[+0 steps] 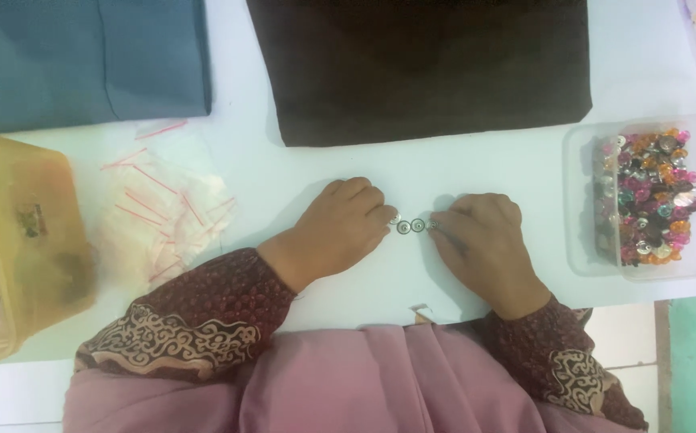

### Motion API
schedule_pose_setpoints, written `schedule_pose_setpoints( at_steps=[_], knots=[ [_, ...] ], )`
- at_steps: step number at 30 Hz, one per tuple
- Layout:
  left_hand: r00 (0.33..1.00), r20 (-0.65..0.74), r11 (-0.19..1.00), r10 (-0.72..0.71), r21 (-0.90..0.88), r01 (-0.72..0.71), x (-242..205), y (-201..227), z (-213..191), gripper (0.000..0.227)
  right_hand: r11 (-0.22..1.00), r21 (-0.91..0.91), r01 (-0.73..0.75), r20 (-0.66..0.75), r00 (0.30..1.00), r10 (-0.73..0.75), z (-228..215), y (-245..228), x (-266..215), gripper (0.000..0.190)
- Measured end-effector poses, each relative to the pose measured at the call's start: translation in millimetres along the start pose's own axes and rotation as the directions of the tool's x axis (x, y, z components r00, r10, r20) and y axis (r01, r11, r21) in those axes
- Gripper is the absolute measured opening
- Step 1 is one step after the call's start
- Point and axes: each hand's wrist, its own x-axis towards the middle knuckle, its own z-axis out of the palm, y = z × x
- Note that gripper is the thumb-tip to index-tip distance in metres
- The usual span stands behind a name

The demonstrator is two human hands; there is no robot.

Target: Sorting small black buttons and placing them into small plastic bags

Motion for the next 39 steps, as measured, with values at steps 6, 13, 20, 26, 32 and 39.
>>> schedule_pose_setpoints(
  at_steps=[6, 13, 20, 26, 32, 39],
  knots=[
    [0.999, 0.022, 1.000, -0.023, 0.009, 0.023, 2.4, 16.8, -17.7, 0.026, 0.998, 0.052, -0.037, 0.070, 0.997, 0.033, -18.1, -7.9, 0.0, 0.008],
    [0.993, -0.026, 0.992, 0.117, -0.034, -0.118, 32.3, 50.3, -41.7, 0.023, 0.995, 0.049, 0.088, -0.192, 0.978, -0.077, -22.9, 25.4, -48.6, 0.019],
    [0.917, -0.163, 0.927, 0.364, -0.034, -0.374, 107.5, 81.3, -35.8, 0.017, 0.993, -0.065, -0.103, -0.404, 0.912, 0.068, -86.4, 115.0, -98.3, 0.021],
    [0.823, -0.312, 0.880, 0.475, 0.167, -0.445, 198.5, 108.9, -15.8, 0.013, 0.960, -0.185, -0.211, -0.333, 0.932, 0.141, -97.8, 187.1, -87.6, 0.017],
    [0.872, -0.240, 0.904, 0.427, 0.096, -0.417, 273.4, 121.2, 5.8, 0.014, 0.833, -0.381, -0.401, -0.156, 0.916, 0.370, -104.8, 169.9, -50.1, 0.017],
    [0.930, -0.143, 0.937, 0.339, 0.138, -0.321, 308.3, 137.7, 14.0, 0.006, 0.814, -0.415, -0.406, -0.087, 0.908, 0.409, -83.9, 188.6, -51.5, 0.014]
  ],
)
